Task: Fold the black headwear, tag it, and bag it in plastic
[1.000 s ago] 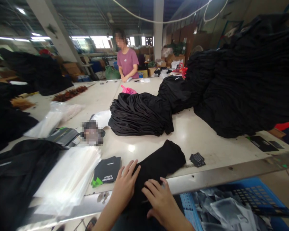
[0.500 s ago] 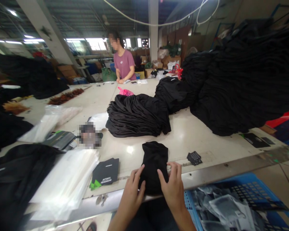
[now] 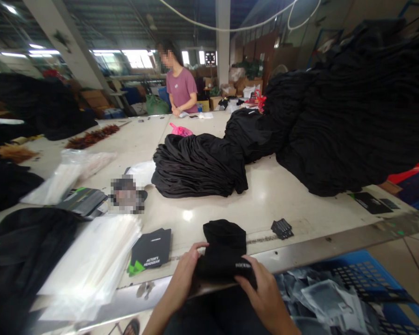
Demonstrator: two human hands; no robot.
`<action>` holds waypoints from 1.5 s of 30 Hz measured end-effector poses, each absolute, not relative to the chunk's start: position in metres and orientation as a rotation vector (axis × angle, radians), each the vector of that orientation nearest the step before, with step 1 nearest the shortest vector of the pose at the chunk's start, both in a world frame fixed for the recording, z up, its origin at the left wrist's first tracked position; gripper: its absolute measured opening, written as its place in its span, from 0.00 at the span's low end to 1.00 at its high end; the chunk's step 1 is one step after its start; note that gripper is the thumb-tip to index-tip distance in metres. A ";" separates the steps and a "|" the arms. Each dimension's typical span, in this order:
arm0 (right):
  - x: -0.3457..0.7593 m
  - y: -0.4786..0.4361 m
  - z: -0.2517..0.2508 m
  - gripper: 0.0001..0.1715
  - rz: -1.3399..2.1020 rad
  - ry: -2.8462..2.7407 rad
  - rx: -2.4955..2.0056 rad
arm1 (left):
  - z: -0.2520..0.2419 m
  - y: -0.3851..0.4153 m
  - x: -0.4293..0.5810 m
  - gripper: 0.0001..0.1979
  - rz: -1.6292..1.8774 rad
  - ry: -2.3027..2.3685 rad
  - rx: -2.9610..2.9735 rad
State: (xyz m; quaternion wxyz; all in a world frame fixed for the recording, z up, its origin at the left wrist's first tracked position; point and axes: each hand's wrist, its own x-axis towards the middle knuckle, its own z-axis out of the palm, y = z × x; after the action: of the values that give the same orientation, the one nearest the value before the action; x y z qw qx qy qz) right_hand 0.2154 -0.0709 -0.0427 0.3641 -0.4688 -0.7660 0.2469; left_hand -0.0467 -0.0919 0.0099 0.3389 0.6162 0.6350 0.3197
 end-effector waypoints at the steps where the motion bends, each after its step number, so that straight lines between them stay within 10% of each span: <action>1: 0.209 -0.065 -0.039 0.22 0.744 -1.857 -1.311 | 0.011 -0.087 -0.043 0.27 0.855 1.721 1.546; 7: 0.174 -0.015 -0.035 0.38 0.886 -1.523 -1.683 | 0.008 -0.061 0.005 0.33 0.904 1.866 2.176; 20: 0.295 0.048 -0.047 0.33 0.184 -1.662 -1.902 | -0.014 -0.048 0.017 0.26 0.659 1.696 2.213; 45: 0.326 0.065 -0.055 0.21 0.287 -1.502 -1.822 | -0.007 -0.046 0.018 0.28 0.671 1.656 2.047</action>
State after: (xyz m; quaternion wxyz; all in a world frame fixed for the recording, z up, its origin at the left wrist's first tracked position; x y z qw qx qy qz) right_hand 0.3265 0.0652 -0.0551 0.3723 -0.7109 -0.5860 0.1119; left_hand 0.0181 -0.0463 -0.0067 0.2106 0.7365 0.5957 0.2416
